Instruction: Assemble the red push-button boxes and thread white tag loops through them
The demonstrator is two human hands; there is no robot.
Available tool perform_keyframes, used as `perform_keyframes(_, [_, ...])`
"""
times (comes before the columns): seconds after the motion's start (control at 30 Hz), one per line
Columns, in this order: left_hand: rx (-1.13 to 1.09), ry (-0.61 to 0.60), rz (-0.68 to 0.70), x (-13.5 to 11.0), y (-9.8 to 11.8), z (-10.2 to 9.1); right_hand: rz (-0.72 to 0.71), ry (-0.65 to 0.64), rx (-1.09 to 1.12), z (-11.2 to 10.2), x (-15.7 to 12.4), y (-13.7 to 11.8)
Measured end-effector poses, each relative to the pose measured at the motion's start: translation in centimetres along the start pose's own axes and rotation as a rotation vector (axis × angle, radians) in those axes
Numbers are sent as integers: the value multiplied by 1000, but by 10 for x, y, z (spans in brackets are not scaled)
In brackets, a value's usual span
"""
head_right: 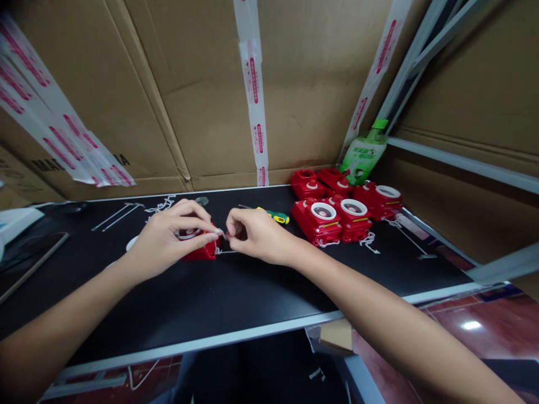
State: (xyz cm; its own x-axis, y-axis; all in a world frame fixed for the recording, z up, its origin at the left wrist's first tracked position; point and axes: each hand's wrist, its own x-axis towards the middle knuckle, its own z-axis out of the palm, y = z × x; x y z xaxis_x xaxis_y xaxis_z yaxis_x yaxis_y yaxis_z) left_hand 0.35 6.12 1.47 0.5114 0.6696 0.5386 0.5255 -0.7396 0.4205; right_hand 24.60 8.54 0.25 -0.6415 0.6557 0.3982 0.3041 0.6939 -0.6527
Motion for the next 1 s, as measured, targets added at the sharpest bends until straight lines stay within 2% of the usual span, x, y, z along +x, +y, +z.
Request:
perform_keyframes(0.1, [-48,3,-69,0,1,0,-54,-44,-40,2,-1,-5])
perform_keyframes(0.17, [-75,-57,-88,1,3,-2,-77,-20,-72,4,0,-5])
perform_keyframes(0.27, [-81,-210,-71,3,7,-10,-64,99,-86,4,2,-1])
perform_keyframes(0.33, [-77,-268,-60,5,9,-13,-42,190,-88,4,3,3])
perform_keyframes(0.4, [-93,-249,-65,5,9,-14,-34,214,-106,5,4,4])
perform_keyframes(0.5, [-150,-157,-125,5,8,-11,-64,112,-107,9,2,-1])
perform_keyframes(0.6, [-146,-45,-212,3,6,-4,-139,51,-75,15,-1,-7])
perform_keyframes(0.7, [-77,27,-212,2,5,1,-249,72,-102,17,-4,-12])
perform_keyframes(0.83, [-5,-30,-140,2,3,-1,-370,113,-249,11,-8,-14])
perform_keyframes(1.0, [25,-170,-29,3,0,-5,-393,79,-294,4,-8,-12])
